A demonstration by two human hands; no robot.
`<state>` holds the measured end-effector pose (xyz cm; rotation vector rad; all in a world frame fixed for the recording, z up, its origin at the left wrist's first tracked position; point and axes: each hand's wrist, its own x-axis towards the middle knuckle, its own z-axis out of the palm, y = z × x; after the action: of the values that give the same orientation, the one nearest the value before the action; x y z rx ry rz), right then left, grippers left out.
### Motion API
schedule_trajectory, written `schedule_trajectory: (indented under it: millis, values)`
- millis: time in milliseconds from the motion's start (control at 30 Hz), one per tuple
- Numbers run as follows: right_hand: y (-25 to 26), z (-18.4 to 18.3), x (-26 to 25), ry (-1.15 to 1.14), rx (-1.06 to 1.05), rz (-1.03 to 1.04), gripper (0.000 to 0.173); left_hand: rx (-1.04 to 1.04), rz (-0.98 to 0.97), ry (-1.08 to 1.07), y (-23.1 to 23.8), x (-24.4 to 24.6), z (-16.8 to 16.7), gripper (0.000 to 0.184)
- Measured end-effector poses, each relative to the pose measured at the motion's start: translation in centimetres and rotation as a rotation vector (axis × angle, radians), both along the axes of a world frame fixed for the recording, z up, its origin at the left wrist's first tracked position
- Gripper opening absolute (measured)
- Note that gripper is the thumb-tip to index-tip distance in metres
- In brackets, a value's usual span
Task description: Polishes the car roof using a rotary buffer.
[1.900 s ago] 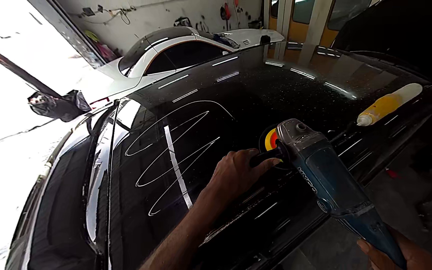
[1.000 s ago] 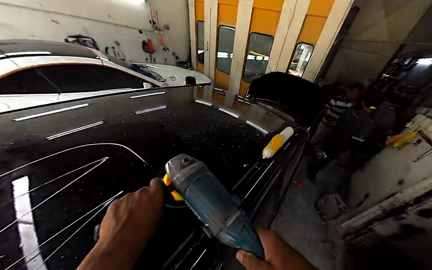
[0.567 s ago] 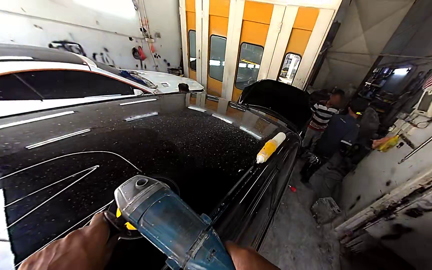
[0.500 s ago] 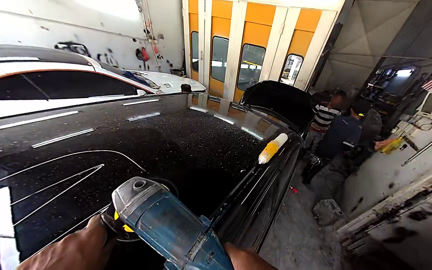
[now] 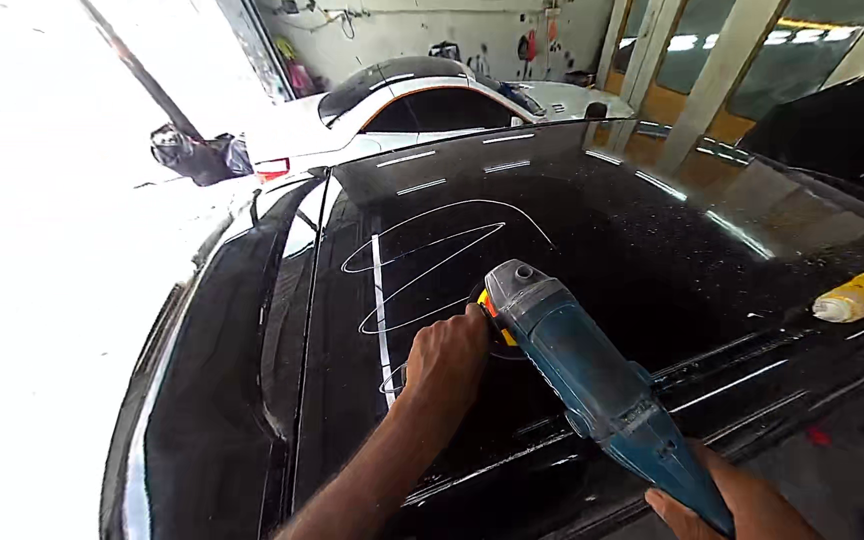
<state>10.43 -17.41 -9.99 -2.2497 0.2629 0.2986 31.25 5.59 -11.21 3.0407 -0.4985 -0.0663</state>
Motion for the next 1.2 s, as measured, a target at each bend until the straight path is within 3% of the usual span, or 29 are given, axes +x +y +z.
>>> schedule_trajectory:
  millis: [567,1200]
  values:
    - [7.2,-0.3,1.8,0.021,-0.047,0.236,0.051,0.053,0.256,0.069,11.5,-4.1,-1.5,0.022]
    - [13.1,-0.7,2.6,-0.040,-0.145,0.461,0.052,0.018,0.438,0.088,19.2,-8.1,-2.4,0.017]
